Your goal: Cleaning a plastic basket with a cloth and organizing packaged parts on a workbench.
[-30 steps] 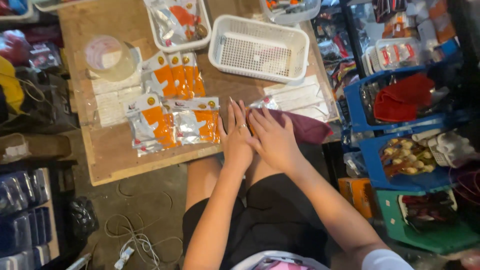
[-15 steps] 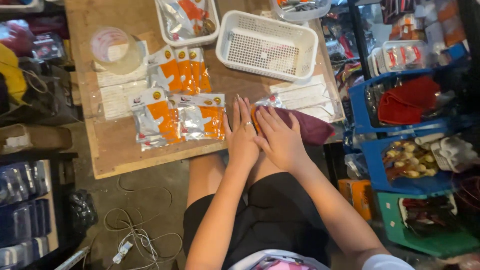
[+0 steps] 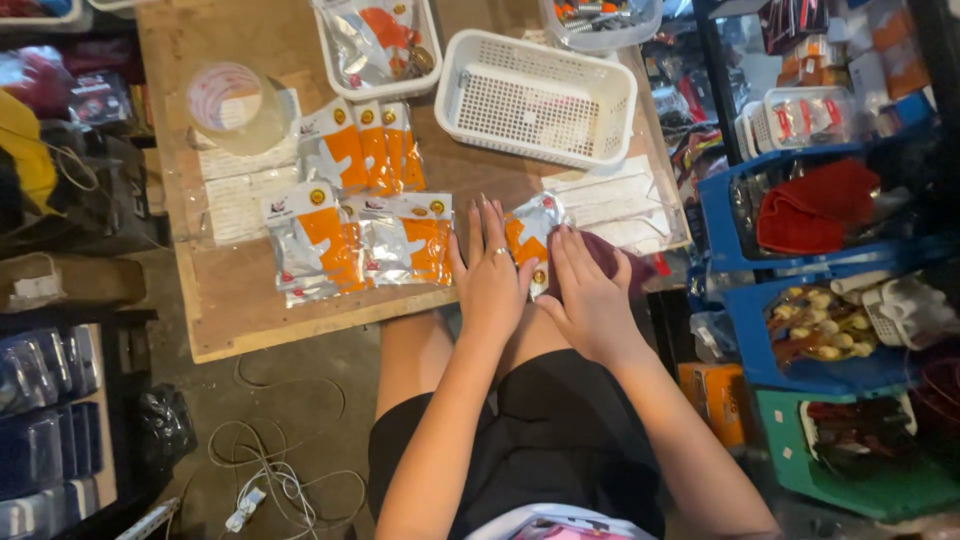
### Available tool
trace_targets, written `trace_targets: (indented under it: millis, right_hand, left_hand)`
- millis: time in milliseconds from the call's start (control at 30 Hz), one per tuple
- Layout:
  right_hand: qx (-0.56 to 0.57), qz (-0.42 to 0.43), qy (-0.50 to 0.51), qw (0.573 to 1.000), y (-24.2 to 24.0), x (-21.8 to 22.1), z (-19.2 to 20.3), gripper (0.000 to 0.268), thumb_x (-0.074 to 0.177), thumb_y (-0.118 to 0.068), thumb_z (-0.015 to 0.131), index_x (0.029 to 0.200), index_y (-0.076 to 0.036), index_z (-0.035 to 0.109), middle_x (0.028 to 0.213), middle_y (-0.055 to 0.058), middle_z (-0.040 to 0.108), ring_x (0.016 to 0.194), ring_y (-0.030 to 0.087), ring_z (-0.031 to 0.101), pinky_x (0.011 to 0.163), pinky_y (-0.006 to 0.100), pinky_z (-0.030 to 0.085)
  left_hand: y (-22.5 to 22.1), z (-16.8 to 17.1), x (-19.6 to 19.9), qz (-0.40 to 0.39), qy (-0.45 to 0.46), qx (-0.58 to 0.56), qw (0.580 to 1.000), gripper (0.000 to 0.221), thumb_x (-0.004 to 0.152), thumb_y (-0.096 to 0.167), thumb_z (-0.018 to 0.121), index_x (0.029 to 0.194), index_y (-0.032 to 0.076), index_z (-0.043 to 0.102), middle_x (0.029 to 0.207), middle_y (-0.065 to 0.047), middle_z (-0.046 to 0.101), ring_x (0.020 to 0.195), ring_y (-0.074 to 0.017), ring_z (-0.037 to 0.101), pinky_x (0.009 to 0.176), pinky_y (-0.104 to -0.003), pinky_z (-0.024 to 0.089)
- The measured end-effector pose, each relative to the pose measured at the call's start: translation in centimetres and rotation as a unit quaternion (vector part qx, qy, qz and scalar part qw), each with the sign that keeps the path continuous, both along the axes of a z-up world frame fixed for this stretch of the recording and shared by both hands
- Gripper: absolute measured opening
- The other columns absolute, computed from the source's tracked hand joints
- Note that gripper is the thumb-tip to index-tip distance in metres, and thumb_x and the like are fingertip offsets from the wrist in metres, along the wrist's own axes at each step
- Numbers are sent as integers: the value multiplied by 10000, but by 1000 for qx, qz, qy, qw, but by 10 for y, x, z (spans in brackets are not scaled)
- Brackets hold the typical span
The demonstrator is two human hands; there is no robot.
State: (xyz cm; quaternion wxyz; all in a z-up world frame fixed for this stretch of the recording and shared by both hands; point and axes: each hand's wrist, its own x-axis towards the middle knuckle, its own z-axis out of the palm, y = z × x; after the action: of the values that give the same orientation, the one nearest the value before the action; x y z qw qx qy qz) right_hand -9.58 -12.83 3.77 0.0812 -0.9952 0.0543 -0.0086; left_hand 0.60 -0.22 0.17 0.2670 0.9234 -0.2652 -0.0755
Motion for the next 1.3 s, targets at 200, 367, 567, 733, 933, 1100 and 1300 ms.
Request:
trace_targets:
  millis: [200,367,567,733,933,1100,1300]
  right_hand:
    - [-18,1,-1,1000,-4,16,-3,875,999,-648,395,1620,-49,245,1659,171,318,1544,270,285,1094,658,166]
    - [39,-17,96,994,-32,47,2,792,1046,-639,315,1621,-101,234,1685,119,266,1566,230,217,1138,693,109]
    - [23,-32,66,997,-12,31,2,791,1036,-594,387,1618,-81,229,1692,128,244,1572,239,197,1144,692,139]
    - [-28,-56,13,998,-1,1,-15,826,993,-591,452,1627,-109,235,1686,102,278,1560,196,236,1124,640,193]
    - [-54,-110,-131,984,3,-9,-30,737,1023,-572,463,1572,-87,387,1627,128,411,1513,226,354,1115,613,167]
    - [-71,-137,-185,970,0,0,-38,612,1048,-462,486,1536,-96,454,1609,117,448,1490,259,398,1089,624,209]
    - [-74,-135,-235,960,-4,1,-41,435,1089,-345,488,1482,-167,547,1577,39,506,1472,223,423,1080,592,206]
  left_hand:
    - [1,1,0,-5,-3,7,1000,987,932,419,650,1619,-18,92,1707,-124,217,1581,-297,158,1240,-604,54]
    - [0,2,-1,-1,-18,9,1000,955,954,414,631,1620,-13,97,1684,-148,273,1573,-314,178,1233,-611,63]
    - [4,3,-3,-10,-42,-6,999,904,954,403,627,1635,59,143,1696,-136,250,1570,-327,182,1233,-617,83]
    - [4,-11,-6,-7,-102,-52,993,801,963,380,644,1613,97,272,1678,-134,301,1555,-322,255,1231,-624,122]
    - [7,-18,-10,46,-198,-156,967,595,947,400,700,1460,153,527,1475,-131,499,1410,-331,489,1201,-594,300]
    - [7,-11,-9,49,-182,-190,963,394,952,320,712,1288,120,656,1228,-79,691,1314,-295,588,1198,-590,294]
    - [7,-6,-6,24,-165,-165,972,844,702,510,859,1357,62,574,1228,-121,641,1317,-351,565,1163,-670,313]
